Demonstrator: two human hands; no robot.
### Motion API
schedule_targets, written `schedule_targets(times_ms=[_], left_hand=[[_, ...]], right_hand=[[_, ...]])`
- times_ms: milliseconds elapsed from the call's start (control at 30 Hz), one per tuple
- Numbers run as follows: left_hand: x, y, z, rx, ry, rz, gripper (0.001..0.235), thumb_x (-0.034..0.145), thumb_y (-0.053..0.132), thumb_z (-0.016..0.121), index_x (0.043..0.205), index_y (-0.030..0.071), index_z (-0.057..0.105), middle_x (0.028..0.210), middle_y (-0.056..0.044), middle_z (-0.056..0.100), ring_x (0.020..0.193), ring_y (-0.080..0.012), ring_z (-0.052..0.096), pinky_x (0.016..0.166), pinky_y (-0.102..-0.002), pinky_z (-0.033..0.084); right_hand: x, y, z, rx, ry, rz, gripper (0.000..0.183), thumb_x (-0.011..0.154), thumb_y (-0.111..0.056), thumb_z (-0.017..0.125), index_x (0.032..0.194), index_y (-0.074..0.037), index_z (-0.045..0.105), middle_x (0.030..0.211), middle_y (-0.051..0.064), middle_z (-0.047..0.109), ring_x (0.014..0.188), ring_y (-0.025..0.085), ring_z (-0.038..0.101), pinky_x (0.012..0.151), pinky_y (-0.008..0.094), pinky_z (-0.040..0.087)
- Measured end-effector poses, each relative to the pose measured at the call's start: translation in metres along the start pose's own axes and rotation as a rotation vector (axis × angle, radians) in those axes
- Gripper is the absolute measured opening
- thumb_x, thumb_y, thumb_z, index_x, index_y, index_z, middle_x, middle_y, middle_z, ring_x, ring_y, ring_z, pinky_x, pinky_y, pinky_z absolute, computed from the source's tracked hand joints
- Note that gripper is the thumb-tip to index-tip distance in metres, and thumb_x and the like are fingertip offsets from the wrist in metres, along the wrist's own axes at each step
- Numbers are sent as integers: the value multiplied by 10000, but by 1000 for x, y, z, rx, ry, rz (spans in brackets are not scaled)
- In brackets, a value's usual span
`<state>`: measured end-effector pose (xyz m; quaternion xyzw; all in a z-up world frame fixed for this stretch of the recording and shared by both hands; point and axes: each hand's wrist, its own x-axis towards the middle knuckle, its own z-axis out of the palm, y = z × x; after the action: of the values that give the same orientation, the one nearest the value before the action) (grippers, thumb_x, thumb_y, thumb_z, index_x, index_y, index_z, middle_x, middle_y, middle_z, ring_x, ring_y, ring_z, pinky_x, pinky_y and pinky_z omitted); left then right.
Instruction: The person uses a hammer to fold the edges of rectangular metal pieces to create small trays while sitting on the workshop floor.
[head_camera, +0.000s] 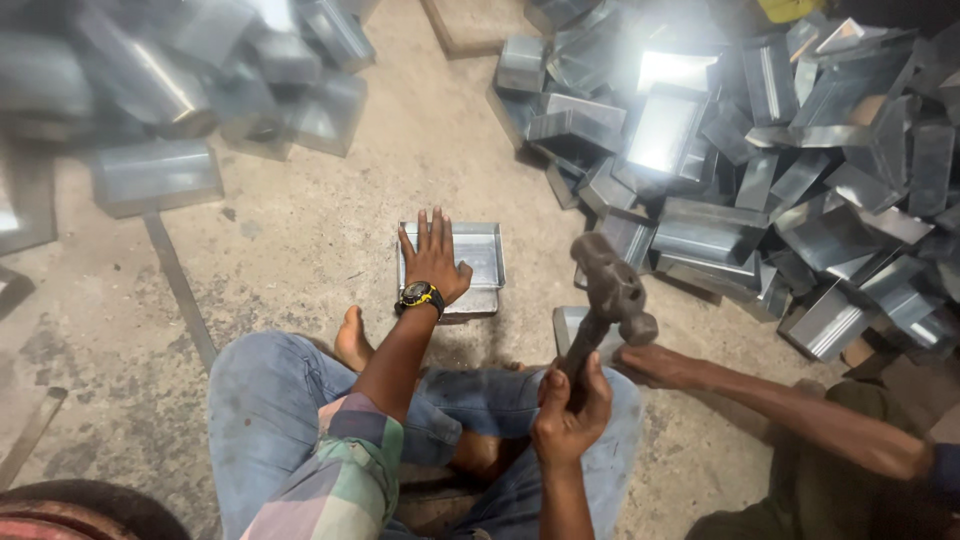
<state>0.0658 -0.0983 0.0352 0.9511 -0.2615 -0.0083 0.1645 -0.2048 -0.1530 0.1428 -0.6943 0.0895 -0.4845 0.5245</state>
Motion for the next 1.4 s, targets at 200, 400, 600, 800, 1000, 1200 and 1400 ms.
schedule_targets(times_ms=[200,400,600,800,1000,1200,1400], left_hand=[[-3,1,2,20,-45,-19,961,799,408,534,1610,7,211,1726,-143,60,1586,-348,-26,1208,-679,-27],[2,7,-7,75,-115,-16,984,809,452,539,1607,15,163,1718,-141,-10,1570,-343,-75,1180,-694,-57],[-8,10,-8,72,-136,-22,992,817,449,543,1626,32,147,1732,-120,-9,1591,-326,-74,1196,-693,-57],[-15,11,-11,55,-198,-45,1016,809,455,547,1631,45,113,1728,-105,-45,1582,-309,-86,1195,-691,-53],[-16,14,-9,16,-194,-57,1033,808,452,556,1627,42,79,1725,-105,-70,1576,-308,-100,1177,-691,-51],[-28,15,-16,21,-183,-69,1060,803,465,594,1631,49,79,1732,-101,-42,1585,-307,-91,1189,-708,-62],[-61,22,-23,81,-277,-34,1096,764,435,611,1634,42,73,1731,-113,-69,1584,-309,-102,1166,-705,-79]], right_hand=[[-2,54,14,-522,-147,44,414,1030,-83,622,1440,-67,566,1007,195,707,827,212,680,713,336,558],[5,47,14,-730,-215,465,466,956,-116,629,1421,-98,604,834,198,727,705,246,702,674,382,543],[2,-1,2,-222,5,309,463,1003,-26,607,1461,-80,565,836,54,623,638,86,540,563,244,476],[2,18,4,-155,15,22,454,1031,-32,609,1473,-89,522,958,95,666,715,101,590,610,236,501],[-1,45,5,-736,-234,477,464,960,-98,619,1424,-95,618,994,215,768,813,227,751,753,366,577],[2,14,1,-571,-90,252,451,994,-71,627,1444,-41,616,917,180,728,771,184,644,676,323,530],[18,-9,-2,-251,-16,42,434,1018,-64,623,1440,13,557,875,66,687,702,59,608,617,212,503]])
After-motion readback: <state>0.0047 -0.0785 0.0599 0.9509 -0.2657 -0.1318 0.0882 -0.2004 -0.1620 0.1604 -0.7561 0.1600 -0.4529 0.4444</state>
